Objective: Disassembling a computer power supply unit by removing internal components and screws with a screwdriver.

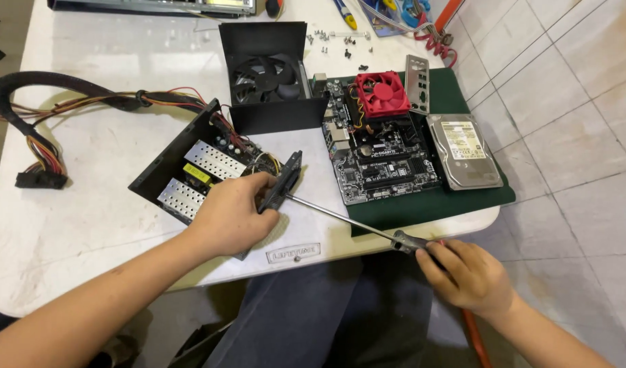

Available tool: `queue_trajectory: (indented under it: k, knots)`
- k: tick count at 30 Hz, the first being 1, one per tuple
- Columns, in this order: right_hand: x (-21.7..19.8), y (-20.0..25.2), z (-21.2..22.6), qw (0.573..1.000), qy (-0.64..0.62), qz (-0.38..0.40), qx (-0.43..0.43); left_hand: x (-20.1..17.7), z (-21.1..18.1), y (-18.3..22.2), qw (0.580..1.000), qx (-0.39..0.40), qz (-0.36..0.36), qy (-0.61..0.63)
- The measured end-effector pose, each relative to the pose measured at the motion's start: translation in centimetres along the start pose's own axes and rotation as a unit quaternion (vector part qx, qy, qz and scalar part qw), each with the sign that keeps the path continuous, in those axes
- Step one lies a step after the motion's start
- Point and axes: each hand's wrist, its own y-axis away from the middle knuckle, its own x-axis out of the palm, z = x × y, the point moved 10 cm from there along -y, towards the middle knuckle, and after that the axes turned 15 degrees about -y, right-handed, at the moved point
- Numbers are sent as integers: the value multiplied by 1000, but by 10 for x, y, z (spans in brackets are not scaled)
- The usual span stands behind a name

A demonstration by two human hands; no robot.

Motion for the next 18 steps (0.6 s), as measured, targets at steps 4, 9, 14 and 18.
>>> queue_trajectory:
  k: [4, 9, 14, 18]
  knots:
    - [3, -3, -37, 937, -216, -39, 272, -3, 1, 0, 1000, 1, 6, 14]
    - [113, 102, -73, 505, -580, -49, 638, -10, -4, 7, 999, 13, -23, 27]
    - [67, 24, -65, 784, -382, 137, 470, -11, -1, 8, 998, -26, -18, 47]
    - [95, 45, -48, 744, -339, 211, 536, -4, 1, 6, 995, -45, -7, 87]
